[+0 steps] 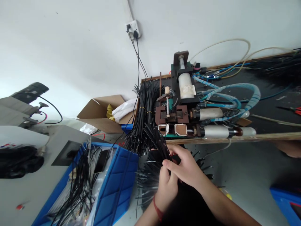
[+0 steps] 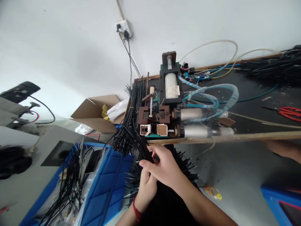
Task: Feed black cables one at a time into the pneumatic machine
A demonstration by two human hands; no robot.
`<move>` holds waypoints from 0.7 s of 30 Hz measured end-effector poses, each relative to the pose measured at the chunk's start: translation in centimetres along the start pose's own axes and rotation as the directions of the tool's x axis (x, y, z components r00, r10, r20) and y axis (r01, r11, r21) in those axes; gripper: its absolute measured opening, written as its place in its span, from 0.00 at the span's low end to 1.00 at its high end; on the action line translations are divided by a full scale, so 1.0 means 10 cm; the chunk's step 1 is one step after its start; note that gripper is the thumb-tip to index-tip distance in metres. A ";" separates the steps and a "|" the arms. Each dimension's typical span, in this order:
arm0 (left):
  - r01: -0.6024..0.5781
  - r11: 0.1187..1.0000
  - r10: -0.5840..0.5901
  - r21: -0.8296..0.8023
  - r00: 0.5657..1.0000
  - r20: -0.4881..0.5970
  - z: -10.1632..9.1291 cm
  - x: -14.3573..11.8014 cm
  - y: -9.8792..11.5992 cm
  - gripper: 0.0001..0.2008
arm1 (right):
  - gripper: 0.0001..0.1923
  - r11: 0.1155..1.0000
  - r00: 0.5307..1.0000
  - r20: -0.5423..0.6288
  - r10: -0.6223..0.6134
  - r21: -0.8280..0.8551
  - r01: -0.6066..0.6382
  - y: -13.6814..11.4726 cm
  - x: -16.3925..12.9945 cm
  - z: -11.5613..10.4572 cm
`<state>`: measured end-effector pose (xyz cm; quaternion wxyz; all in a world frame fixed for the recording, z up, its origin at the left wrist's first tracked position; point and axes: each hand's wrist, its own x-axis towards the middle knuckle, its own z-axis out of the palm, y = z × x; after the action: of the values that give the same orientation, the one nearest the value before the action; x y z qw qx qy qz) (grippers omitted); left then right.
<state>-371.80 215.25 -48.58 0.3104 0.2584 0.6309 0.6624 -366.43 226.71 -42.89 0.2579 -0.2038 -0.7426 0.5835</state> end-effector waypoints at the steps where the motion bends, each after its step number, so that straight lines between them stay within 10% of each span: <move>1: 0.029 0.999 -0.029 -0.018 1.000 0.009 -0.01 0.00 0.03 0.21 | 0.10 1.000 1.000 -0.026 -0.017 0.017 0.017 0.01 -0.01 0.01; 12: 0.070 0.989 -0.072 -0.128 0.997 -0.014 0.05 0.01 0.16 0.25 | 0.14 0.983 0.971 -0.172 -0.163 0.059 0.175 -0.02 -0.03 0.00; 16: 0.053 0.967 -0.068 -0.250 0.996 -0.052 0.06 0.05 0.22 0.26 | 0.17 0.979 0.973 -0.229 -0.038 0.187 0.082 0.05 -0.04 0.05; 21: -0.016 0.961 -0.025 -0.277 0.989 -0.145 0.03 0.05 0.27 0.23 | 0.23 0.778 0.982 -0.012 0.189 0.612 -0.142 0.09 0.03 0.14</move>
<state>-372.16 215.80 -45.93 0.2977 0.1612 0.5535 0.7610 -367.60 226.03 -43.96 0.2840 -0.1954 -0.4850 0.8037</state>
